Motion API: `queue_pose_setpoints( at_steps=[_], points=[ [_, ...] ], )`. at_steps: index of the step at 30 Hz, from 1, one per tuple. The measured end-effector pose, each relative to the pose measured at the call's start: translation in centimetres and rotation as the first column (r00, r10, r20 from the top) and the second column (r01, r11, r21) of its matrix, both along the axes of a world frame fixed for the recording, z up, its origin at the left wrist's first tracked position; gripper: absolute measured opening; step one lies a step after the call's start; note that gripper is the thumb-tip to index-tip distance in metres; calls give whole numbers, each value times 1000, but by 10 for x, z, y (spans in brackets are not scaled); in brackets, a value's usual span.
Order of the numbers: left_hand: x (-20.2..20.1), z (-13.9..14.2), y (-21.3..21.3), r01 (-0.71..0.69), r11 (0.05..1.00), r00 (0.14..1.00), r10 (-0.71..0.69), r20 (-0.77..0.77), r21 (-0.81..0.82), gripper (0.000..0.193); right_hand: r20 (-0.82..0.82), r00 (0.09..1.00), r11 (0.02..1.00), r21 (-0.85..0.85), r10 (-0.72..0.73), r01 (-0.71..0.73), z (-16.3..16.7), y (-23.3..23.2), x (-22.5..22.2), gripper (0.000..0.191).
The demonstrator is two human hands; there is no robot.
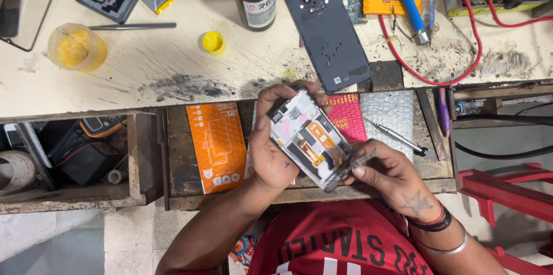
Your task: The person disassembles a smartphone at a repair bench. They pry open the phone frame, lift out the battery, work on the internal board with their fingers, and use tweezers to pick at small components before setting the parts on the workbench.
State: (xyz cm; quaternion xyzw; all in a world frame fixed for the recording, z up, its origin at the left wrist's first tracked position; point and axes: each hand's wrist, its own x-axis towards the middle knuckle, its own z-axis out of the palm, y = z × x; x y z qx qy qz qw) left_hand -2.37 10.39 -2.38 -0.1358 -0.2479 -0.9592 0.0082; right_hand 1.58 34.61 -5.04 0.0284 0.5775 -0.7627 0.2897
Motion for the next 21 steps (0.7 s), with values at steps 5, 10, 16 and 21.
queue_pose_setpoints(
  at_steps=[5, 10, 16, 21],
  points=[
    [21, 1, -24, -54, 871, 982, 135, 131, -488, 44, -278, 960, 950, 296, -17, 103, 10, 11, -15, 13],
    [32, -14, -48, 139, 682, 961, 84, 265, -718, 43, -323, 946, 895, 432, 39, 111, 30, -5, -31, 17],
    [20, -11, -57, 78, 482, 962, 195, 193, -873, 35, -716, 650, 696, 602, 255, 390, 50, -21, -32, 19],
    [25, 8, -54, -131, -179, 944, 278, -178, -975, 37, -452, 890, 791, 565, 56, 237, 48, -13, -32, 21]
  ],
)
